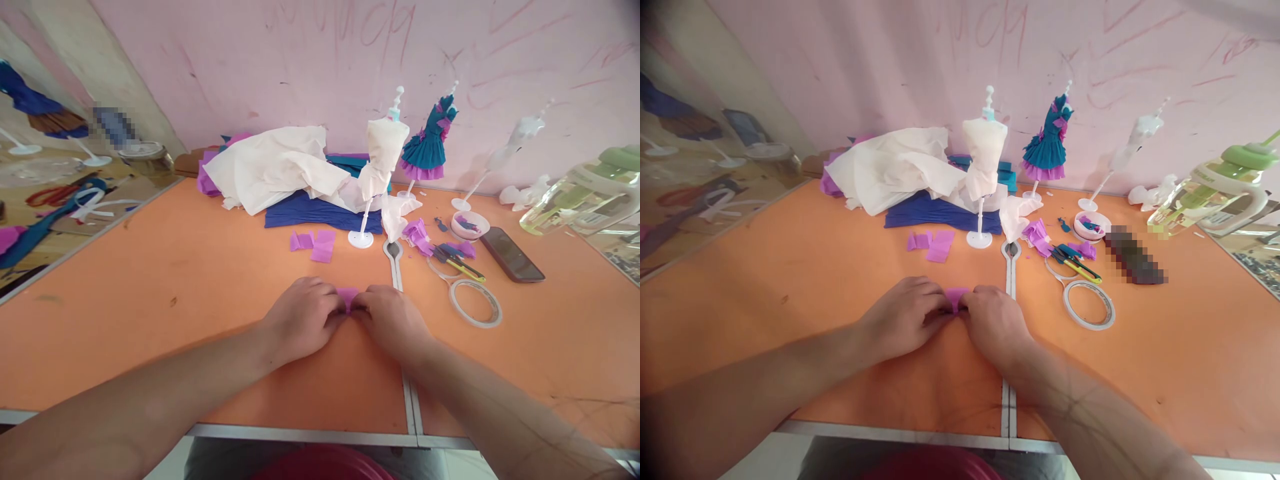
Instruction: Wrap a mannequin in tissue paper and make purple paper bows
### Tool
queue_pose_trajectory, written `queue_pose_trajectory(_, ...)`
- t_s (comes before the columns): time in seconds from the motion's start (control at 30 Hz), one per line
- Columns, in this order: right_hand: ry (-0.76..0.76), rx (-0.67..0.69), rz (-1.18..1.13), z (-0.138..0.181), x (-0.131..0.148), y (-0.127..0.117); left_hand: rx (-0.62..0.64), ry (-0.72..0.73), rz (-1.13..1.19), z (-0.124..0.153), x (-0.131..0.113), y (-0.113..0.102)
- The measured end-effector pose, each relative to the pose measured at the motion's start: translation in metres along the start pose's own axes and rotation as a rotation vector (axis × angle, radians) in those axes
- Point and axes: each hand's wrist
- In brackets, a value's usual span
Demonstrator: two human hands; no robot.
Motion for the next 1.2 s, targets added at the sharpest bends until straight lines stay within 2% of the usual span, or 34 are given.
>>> queue_pose_trajectory(0.2, -0.014, -0.007, 0.032, 0.0007, 0.0013, -0.0005, -0.010, -0.019, -0.030, 0.0004, -0.0014, 0.0020)
queue_pose_trajectory(0.4, 0.048, -0.002, 0.030, -0.0003, 0.0020, 0.0009, -0.023, -0.026, -0.019, 0.0007, 0.0022, 0.0040)
queue_pose_trajectory(0.57, 0.036, 0.003, 0.051, -0.0007, 0.0006, 0.0007, -0.019, 0.005, 0.005, -0.0003, 0.0025, 0.0040)
queue_pose_trajectory(0.77, -0.023, -0.029, 0.100, 0.0017, 0.0051, -0.0029, -0.035, -0.056, 0.045, 0.0004, 0.0029, 0.0054)
queue_pose_trajectory(0.97, 0.017, -0.057, 0.166, 0.0014, 0.0077, -0.0048, -0.002, -0.053, 0.029, 0.0014, 0.0035, 0.0037)
queue_pose_trajectory(1.1, -0.007, -0.012, 0.141, -0.0001, 0.0071, -0.0040, -0.013, -0.033, 0.026, -0.0002, 0.0032, 0.0033)
queue_pose_trajectory(1.2, -0.028, -0.031, 0.124, -0.0007, 0.0081, -0.0053, -0.023, 0.002, 0.038, -0.0009, 0.0030, 0.0036)
Point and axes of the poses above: each hand's wrist, its own z-axis away from the middle knuckle, its own y-axis out of the palm, x = y × z, and after that the axes turned 6 degrees about -x, right-handed
